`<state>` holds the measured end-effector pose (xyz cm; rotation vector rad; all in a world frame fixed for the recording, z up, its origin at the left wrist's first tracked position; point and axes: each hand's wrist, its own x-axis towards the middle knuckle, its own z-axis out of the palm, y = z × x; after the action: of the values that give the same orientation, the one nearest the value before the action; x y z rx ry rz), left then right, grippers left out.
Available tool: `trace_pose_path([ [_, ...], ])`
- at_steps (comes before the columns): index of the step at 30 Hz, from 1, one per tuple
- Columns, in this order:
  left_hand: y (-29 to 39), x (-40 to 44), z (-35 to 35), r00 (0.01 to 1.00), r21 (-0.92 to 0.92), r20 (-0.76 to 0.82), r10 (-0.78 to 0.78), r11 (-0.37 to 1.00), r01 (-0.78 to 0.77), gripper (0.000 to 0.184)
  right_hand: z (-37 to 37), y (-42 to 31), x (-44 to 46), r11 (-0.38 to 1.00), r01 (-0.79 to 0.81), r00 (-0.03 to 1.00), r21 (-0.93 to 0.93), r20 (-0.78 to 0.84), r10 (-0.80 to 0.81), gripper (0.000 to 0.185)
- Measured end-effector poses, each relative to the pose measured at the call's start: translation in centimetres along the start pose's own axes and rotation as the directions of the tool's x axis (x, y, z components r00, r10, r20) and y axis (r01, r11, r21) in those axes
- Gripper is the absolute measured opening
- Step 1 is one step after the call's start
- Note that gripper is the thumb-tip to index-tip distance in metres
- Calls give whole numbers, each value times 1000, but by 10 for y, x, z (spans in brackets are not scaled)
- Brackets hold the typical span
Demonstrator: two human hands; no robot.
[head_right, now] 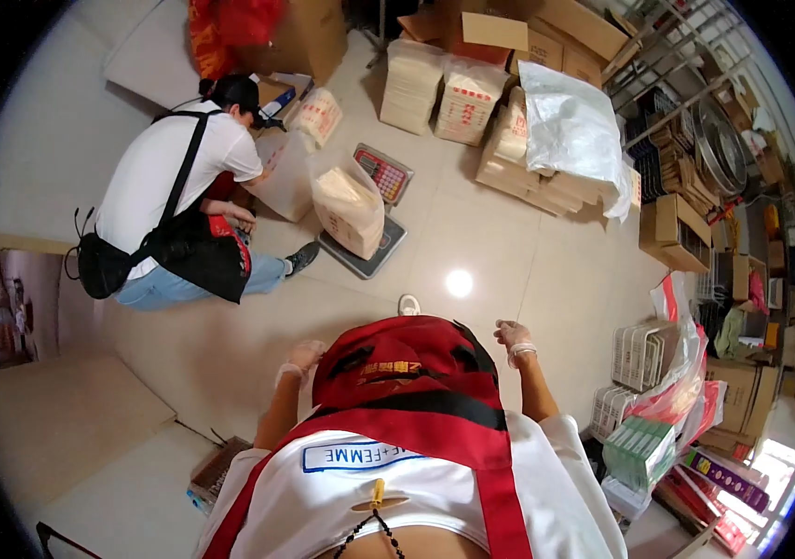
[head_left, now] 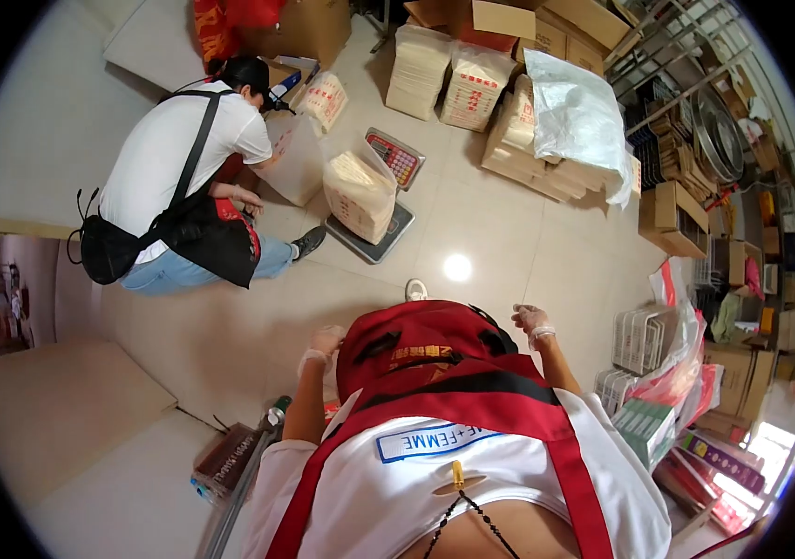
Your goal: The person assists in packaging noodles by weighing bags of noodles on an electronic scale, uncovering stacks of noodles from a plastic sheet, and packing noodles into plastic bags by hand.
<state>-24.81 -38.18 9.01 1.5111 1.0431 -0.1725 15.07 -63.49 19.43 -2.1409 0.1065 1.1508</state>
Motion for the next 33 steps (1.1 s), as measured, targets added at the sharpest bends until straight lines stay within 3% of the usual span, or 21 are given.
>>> trace_pose_path([
  [1, 16, -9, -5, 1000, 10, 7, 5, 1000, -5, 19, 4, 9, -8, 1000, -18, 1000, 13, -13, 18, 24],
  [3, 62, -38, -16, 931, -265, -129, -342, 917, 300, 20, 10, 40, -24, 999, -24, 1000, 31, -5, 25, 25],
  [4, 53, -37, -20, 934, -257, -127, -335, 920, 295, 20, 13, 59, -30, 999, -26, 1000, 37, 5, 26, 25],
  [6, 31, -37, -31, 978, 99, -59, -198, 974, 203, 23, 21, 94, -44, 991, -84, 995, 104, 61, 78, 25],
  [10, 3, -51, -46, 985, 243, -1, -171, 956, 166, 26, 35, 138, -71, 990, -143, 990, 19, 6, 143, 22],
  [12, -15, -56, -47, 955, 12, -47, -291, 956, 292, 29, 40, 158, -85, 992, -126, 992, -19, -26, 126, 21],
  [16, -32, -68, -56, 957, 93, 6, -290, 953, 288, 29, 45, 177, -78, 999, -53, 998, 4, -15, 54, 21],
  [21, -61, -61, -45, 931, -231, -86, -356, 916, 329, 29, 52, 116, -103, 997, -81, 994, 4, -68, 81, 22],
  [24, -65, -58, -39, 925, -338, -46, -377, 877, 341, 29, 49, 120, -73, 984, 90, 993, -154, 85, -77, 24],
  [26, -52, -62, -35, 927, -349, -2, -375, 869, 350, 27, 49, 118, -64, 988, -99, 994, 119, -37, 104, 25],
  [28, -44, -60, -35, 927, -356, 48, -372, 861, 364, 25, 44, 115, -63, 988, -87, 995, 127, -34, 92, 25],
  [29, -47, -57, -34, 991, 172, -7, -132, 976, 131, 24, 40, 116, -65, 988, -78, 996, 136, -36, 83, 26],
  [30, -49, -56, -33, 992, 648, 72, 107, 751, -128, 22, 39, 110, -75, 989, -77, 996, 128, -30, 81, 26],
  [33, -29, -62, -36, 979, 708, 99, 181, 678, -197, 20, 36, 110, -86, 990, -24, 1000, -138, -11, 22, 26],
])
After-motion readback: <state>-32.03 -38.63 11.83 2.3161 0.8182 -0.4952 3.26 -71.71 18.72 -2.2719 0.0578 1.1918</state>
